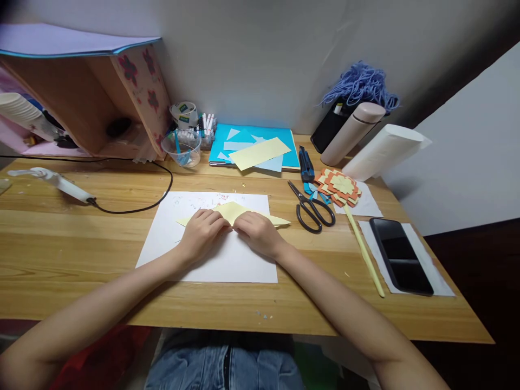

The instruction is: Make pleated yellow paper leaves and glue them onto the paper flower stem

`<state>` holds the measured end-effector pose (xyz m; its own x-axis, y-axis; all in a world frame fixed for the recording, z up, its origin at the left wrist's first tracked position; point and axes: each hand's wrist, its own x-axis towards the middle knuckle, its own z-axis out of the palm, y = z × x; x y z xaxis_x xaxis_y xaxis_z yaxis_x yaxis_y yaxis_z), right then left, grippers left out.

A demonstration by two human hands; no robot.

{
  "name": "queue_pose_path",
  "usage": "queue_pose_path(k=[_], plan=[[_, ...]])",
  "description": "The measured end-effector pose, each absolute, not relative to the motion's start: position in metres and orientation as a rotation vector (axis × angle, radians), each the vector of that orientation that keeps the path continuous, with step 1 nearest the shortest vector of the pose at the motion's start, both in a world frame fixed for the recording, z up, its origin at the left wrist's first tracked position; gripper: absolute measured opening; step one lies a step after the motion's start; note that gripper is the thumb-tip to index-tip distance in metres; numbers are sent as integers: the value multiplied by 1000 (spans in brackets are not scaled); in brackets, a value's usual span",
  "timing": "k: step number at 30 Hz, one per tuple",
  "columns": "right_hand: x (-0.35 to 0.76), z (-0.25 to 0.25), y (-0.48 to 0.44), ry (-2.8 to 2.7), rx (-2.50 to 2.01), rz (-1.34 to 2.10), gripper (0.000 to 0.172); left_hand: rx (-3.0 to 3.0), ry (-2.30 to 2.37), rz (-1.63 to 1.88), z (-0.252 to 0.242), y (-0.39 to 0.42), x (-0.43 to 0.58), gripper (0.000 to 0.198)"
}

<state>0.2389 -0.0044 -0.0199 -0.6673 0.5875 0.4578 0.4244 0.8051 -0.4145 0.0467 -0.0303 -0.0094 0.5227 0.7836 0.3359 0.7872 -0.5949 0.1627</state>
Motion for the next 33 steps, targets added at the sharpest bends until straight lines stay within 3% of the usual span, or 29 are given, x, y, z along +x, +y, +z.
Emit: queue_pose_path(k=[7, 13, 25, 33], plan=[[237, -13, -6, -2201, -944, 807, 12, -2772, -1770, -710, -5, -33, 46, 15], [233, -9, -2, -1997, -1131, 1085, 1, -2805, -2034, -782, 2, -26, 40, 18], [230, 8, 36, -2248, -1534, 1126, 26, -2605, -2300, -664, 6, -18, 32, 34], [237, 16, 45, -2361, -1617, 1117, 25, -2579, -2295, -642, 9, -17, 33, 34]])
